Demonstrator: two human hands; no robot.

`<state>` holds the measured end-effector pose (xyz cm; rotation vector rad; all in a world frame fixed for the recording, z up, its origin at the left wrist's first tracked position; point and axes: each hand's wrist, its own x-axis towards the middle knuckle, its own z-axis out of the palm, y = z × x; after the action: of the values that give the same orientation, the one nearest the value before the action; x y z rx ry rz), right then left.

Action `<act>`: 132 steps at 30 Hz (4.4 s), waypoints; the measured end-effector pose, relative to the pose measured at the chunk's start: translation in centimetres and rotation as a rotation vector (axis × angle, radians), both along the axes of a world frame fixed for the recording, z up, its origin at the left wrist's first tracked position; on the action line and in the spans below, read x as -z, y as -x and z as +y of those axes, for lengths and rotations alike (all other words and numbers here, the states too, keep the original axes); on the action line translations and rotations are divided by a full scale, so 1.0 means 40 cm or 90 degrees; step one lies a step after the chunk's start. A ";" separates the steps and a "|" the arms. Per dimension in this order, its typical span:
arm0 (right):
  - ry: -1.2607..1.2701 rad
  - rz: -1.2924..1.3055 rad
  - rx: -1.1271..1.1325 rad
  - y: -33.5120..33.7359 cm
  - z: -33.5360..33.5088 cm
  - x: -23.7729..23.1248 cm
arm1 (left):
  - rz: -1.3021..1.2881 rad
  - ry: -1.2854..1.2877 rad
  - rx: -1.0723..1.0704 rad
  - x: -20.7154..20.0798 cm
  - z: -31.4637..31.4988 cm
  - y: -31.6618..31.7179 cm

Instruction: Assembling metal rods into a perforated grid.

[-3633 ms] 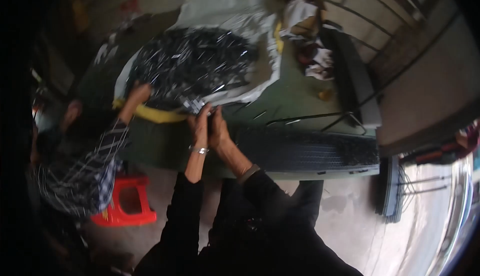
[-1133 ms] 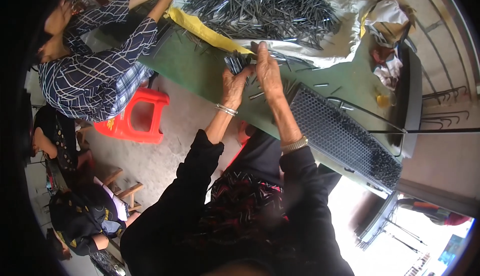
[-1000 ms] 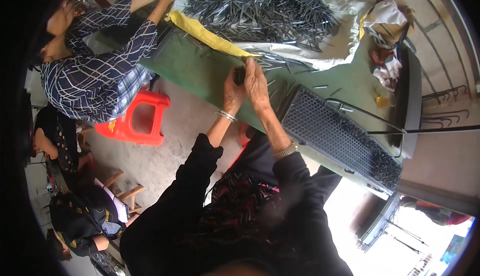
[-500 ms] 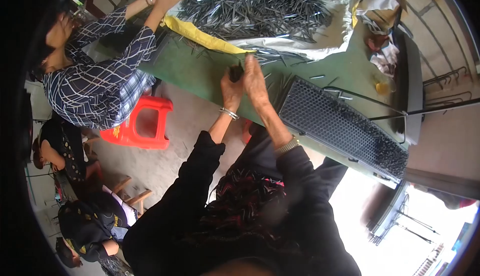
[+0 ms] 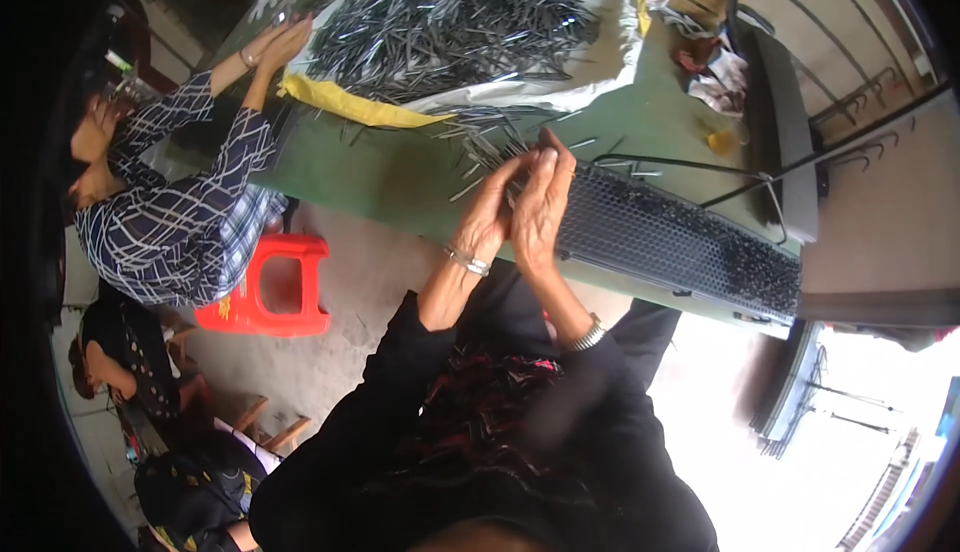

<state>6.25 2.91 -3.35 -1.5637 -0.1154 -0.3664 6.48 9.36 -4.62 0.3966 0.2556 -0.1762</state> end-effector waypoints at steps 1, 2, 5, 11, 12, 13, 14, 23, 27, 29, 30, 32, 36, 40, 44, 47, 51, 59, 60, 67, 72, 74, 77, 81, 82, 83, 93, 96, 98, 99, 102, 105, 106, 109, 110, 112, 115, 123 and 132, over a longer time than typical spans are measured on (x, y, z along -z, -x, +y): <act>-0.013 0.017 -0.034 0.025 -0.035 -0.027 | 0.016 -0.036 0.005 0.007 -0.013 0.014; -0.009 0.070 -0.062 0.038 -0.082 -0.040 | 0.023 -0.064 0.008 -0.013 -0.031 0.026; -0.015 0.200 -0.156 0.055 -0.220 -0.095 | 0.019 -0.166 0.036 -0.046 -0.088 0.067; 0.011 0.344 -0.197 0.108 -0.393 -0.126 | -0.014 -0.234 0.190 -0.036 -0.210 0.129; 0.005 0.349 -0.187 0.113 -0.417 -0.112 | -0.015 -0.256 0.213 -0.031 -0.226 0.139; -0.006 0.359 -0.195 0.116 -0.438 -0.091 | -0.011 -0.257 0.223 -0.026 -0.237 0.147; -0.018 0.370 -0.206 0.122 -0.452 -0.078 | 0.006 -0.271 0.238 -0.032 -0.243 0.155; 0.000 0.325 -0.117 0.170 -0.493 -0.050 | 0.038 -0.377 0.235 -0.014 -0.279 0.173; -0.005 0.342 -0.114 0.174 -0.501 -0.058 | 0.055 -0.377 0.222 -0.016 -0.293 0.180; -0.026 0.368 -0.121 0.174 -0.507 -0.061 | 0.050 -0.384 0.221 -0.016 -0.298 0.175; 0.012 0.360 -0.147 0.170 -0.516 -0.060 | 0.045 -0.392 0.217 -0.016 -0.300 0.175; 0.051 0.353 -0.171 0.163 -0.530 -0.061 | 0.040 -0.407 0.236 -0.020 -0.300 0.175; 0.114 0.357 -0.198 0.150 -0.553 -0.075 | -0.025 -0.415 0.264 -0.006 -0.306 0.171; 0.190 0.355 -0.238 0.141 -0.586 -0.082 | 0.029 -0.373 0.293 -0.020 -0.318 0.167; 0.170 0.368 -0.244 0.155 -0.595 -0.102 | 0.037 -0.396 0.273 -0.032 -0.332 0.168; 0.184 0.392 -0.197 0.170 -0.608 -0.122 | 0.049 -0.360 0.287 -0.028 -0.337 0.164; 0.180 0.231 0.075 0.171 -0.650 -0.124 | 0.142 -0.250 0.322 -0.043 -0.348 0.154; 0.314 0.091 0.355 0.078 -0.727 -0.062 | 0.062 -0.230 0.379 -0.038 -0.393 0.159; 0.345 0.069 0.365 0.068 -0.735 -0.050 | 0.062 -0.228 0.381 -0.038 -0.395 0.160; 0.448 0.011 0.371 0.025 -0.797 0.028 | 0.063 -0.275 0.397 -0.037 -0.403 0.183; 0.532 0.014 0.362 0.015 -0.807 0.011 | 0.025 -0.256 0.406 -0.014 -0.399 0.191; 0.505 0.044 0.357 0.016 -0.805 0.005 | 0.034 -0.238 0.401 -0.019 -0.399 0.193; 0.505 0.055 0.355 0.015 -0.799 0.000 | 0.047 -0.245 0.400 -0.021 -0.400 0.199; 0.673 0.019 0.378 0.007 -0.802 -0.018 | 0.058 -0.237 0.408 -0.020 -0.398 0.202; 0.649 0.052 0.357 0.003 -0.805 -0.022 | 0.058 -0.236 0.405 -0.017 -0.398 0.203; 0.625 0.084 0.337 0.001 -0.806 -0.025 | 0.058 -0.236 0.401 -0.015 -0.398 0.204; 0.702 0.083 0.311 0.009 -0.804 -0.022 | 0.055 -0.219 0.407 -0.015 -0.398 0.211; 0.763 0.110 0.327 0.014 -0.795 -0.013 | 0.055 -0.214 0.402 -0.018 -0.401 0.210; 0.826 0.066 0.342 0.019 -0.791 -0.002 | 0.057 -0.223 0.407 -0.023 -0.402 0.208; 0.825 0.067 0.342 0.025 -0.788 -0.001 | 0.059 -0.224 0.408 -0.025 -0.403 0.207; 0.736 -0.029 0.346 0.059 -0.767 -0.016 | 0.054 -0.222 0.401 -0.027 -0.403 0.200; 0.490 0.158 0.160 0.137 -0.722 -0.095 | 0.042 -0.252 0.395 -0.033 -0.397 0.196; 0.381 0.252 0.015 0.164 -0.697 -0.122 | 0.031 -0.266 0.393 -0.033 -0.397 0.196; 0.210 0.309 -0.173 0.206 -0.673 -0.119 | 0.003 -0.293 0.400 -0.049 -0.406 0.199; 0.196 0.326 -0.159 0.209 -0.671 -0.114 | -0.012 -0.303 0.396 -0.053 -0.408 0.201; 0.216 0.341 -0.133 0.219 -0.676 -0.117 | -0.006 -0.316 0.405 -0.053 -0.413 0.207; 0.214 0.355 -0.101 0.222 -0.673 -0.116 | -0.010 -0.348 0.422 -0.046 -0.410 0.203; 0.145 0.394 -0.117 0.216 -0.686 -0.114 | -0.041 -0.384 0.411 -0.068 -0.410 0.200; 0.125 0.258 -0.022 0.189 -0.718 -0.125 | 0.025 -0.437 0.456 -0.040 -0.408 0.190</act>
<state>-1.33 -25.83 1.66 -1.7979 0.1391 -0.0050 -1.11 -6.98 -3.03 1.1633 0.1977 -0.8101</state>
